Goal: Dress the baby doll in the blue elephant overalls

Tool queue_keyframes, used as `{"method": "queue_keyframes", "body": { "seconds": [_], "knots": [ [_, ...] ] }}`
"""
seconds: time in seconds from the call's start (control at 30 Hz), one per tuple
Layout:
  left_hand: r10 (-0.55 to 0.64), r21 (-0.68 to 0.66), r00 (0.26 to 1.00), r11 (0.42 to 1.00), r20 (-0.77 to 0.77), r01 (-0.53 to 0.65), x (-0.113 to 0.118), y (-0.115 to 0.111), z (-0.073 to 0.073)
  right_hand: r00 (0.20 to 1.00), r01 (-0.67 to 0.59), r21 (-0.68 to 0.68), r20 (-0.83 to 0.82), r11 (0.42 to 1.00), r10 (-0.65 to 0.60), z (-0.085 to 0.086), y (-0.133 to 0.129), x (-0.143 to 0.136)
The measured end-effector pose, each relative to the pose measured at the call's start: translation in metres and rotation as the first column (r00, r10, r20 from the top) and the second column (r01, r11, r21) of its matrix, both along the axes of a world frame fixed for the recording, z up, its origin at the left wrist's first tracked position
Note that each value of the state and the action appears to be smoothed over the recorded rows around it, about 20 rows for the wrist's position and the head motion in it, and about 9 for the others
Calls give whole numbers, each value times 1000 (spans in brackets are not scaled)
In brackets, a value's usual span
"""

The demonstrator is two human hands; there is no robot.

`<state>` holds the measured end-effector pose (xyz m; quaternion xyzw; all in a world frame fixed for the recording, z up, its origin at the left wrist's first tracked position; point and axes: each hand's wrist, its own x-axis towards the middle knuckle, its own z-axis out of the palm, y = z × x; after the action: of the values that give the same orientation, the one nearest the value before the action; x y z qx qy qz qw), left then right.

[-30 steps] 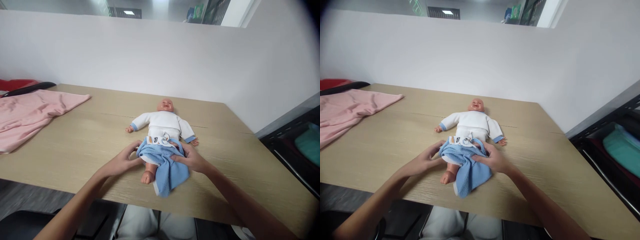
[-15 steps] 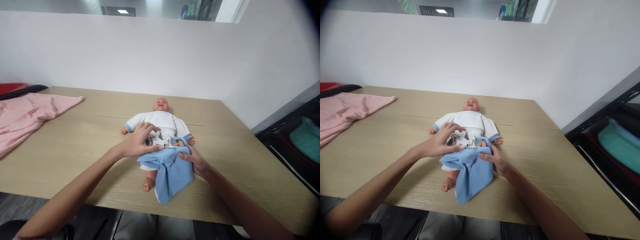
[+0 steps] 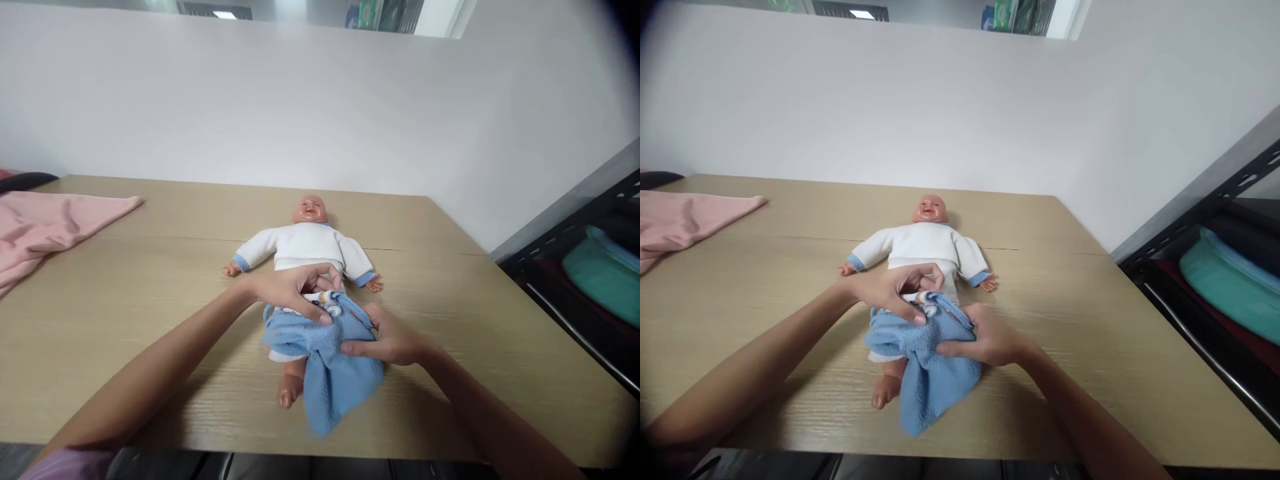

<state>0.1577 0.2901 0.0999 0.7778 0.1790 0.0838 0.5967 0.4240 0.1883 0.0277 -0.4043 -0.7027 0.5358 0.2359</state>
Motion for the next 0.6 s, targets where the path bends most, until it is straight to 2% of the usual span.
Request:
{"method": "queue_keyframes", "body": {
  "seconds": [0.07, 0.13, 0.2, 0.27, 0.37, 0.47, 0.53, 0.6],
  "knots": [
    [-55, -1, 997, 999, -50, 55, 0, 0, 0, 991, 59, -14, -118, 998, -61, -4, 0, 0],
    [-143, -12, 983, 990, -110, 143, 0, 1, 0, 953, 170, -44, -248, 985, -175, -9, 2, 2],
    [-199, -31, 972, 980, -124, 196, -1, 3, 0, 917, 241, -93, -305, 966, -258, -12, 4, 4],
    [-180, -26, 981, 984, -71, 179, -1, 3, -1, 936, 197, -123, -273, 973, -224, -10, 4, 7],
    [-142, -7, 989, 990, 42, 142, 1, 0, -1, 980, -18, -146, -197, 989, -11, -1, -1, 11],
    [-153, 1, 985, 988, 83, 153, 4, -5, 1, 974, -184, -199, -168, 963, 152, 6, -6, 14],
    [-191, -9, 980, 981, 55, 192, 5, -7, 1, 973, -159, -214, -198, 964, 116, 6, -8, 15],
    [-261, -35, 965, 965, -32, 259, 3, -7, 0, 963, -17, -221, -265, 975, -44, 1, -9, 13]
  ]
}}
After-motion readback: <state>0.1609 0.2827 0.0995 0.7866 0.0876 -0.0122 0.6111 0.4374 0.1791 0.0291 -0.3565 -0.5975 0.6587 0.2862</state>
